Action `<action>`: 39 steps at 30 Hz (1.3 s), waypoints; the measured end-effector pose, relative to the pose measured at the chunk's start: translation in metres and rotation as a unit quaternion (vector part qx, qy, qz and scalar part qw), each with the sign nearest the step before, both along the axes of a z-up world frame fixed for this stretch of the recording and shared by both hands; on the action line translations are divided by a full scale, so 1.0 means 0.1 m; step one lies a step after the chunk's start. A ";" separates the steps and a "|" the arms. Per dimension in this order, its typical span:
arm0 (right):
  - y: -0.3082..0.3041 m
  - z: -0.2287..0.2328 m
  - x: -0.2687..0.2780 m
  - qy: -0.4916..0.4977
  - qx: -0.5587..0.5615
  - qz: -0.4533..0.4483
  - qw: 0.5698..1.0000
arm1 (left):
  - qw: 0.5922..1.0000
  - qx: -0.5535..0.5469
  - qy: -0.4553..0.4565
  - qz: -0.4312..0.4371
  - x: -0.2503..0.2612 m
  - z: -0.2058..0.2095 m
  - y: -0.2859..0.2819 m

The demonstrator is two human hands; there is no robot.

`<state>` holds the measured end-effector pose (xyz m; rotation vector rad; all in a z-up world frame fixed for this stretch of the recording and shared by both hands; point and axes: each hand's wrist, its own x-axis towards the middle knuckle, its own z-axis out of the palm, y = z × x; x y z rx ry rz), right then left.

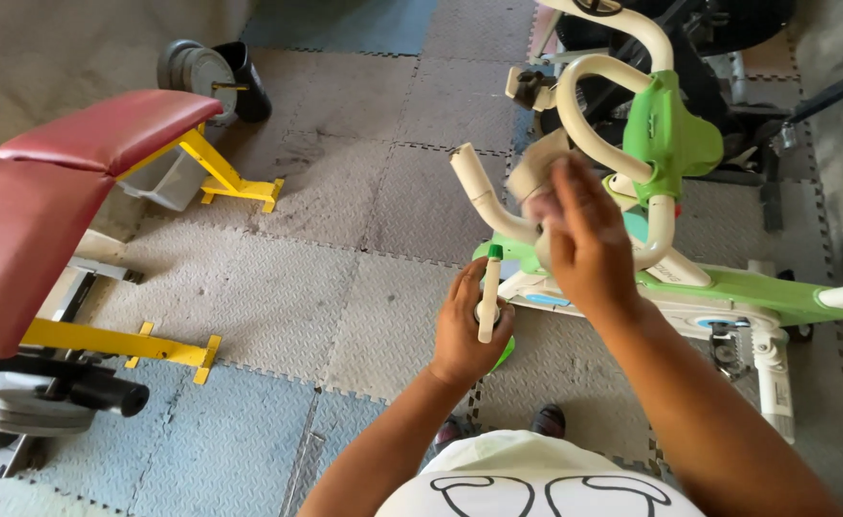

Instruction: Using a spray bottle and cloth to clean different parts of a stationary exercise bike.

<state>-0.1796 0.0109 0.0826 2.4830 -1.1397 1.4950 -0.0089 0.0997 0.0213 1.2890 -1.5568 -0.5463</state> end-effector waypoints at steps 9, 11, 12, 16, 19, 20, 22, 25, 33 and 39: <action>-0.26 -0.35 -0.07 0.139 0.134 -0.014 0.981 | 0.998 0.031 0.024 -0.043 -0.15 -0.03 -0.07; -0.32 -0.21 -0.06 0.134 0.200 -0.020 0.970 | 0.999 -0.016 -0.008 -0.028 -0.19 -0.18 -0.11; -0.33 -0.15 -0.05 0.130 0.268 -0.021 0.954 | 0.997 -0.060 -0.039 -0.009 -0.21 -0.26 -0.10; -0.51 -0.16 -0.14 0.076 0.360 0.025 0.930 | 0.995 0.091 0.030 -0.023 -0.25 0.01 -0.06; -0.46 -0.33 -0.21 -0.007 0.420 0.036 0.907 | 0.995 0.079 0.025 -0.051 -0.28 -0.06 -0.07; -0.42 -0.51 -0.25 0.069 0.306 -0.018 0.949 | 0.998 0.049 0.005 -0.041 -0.30 -0.09 -0.08; -0.27 -0.61 -0.30 0.145 0.184 -0.071 0.970 | 0.999 0.019 -0.014 -0.033 -0.33 -0.15 -0.09; -0.05 -0.47 -0.38 0.067 -0.017 0.006 0.998 | 0.998 0.013 -0.038 -0.051 -0.37 -0.17 -0.12; 0.06 -0.76 -0.99 0.050 0.011 -0.037 0.998 | 0.994 0.035 0.004 -0.104 -0.55 -0.09 -0.11; -0.15 -1.11 -1.41 -0.110 0.109 0.008 0.988 | 0.991 0.011 -0.009 -0.136 -0.72 -0.03 -0.10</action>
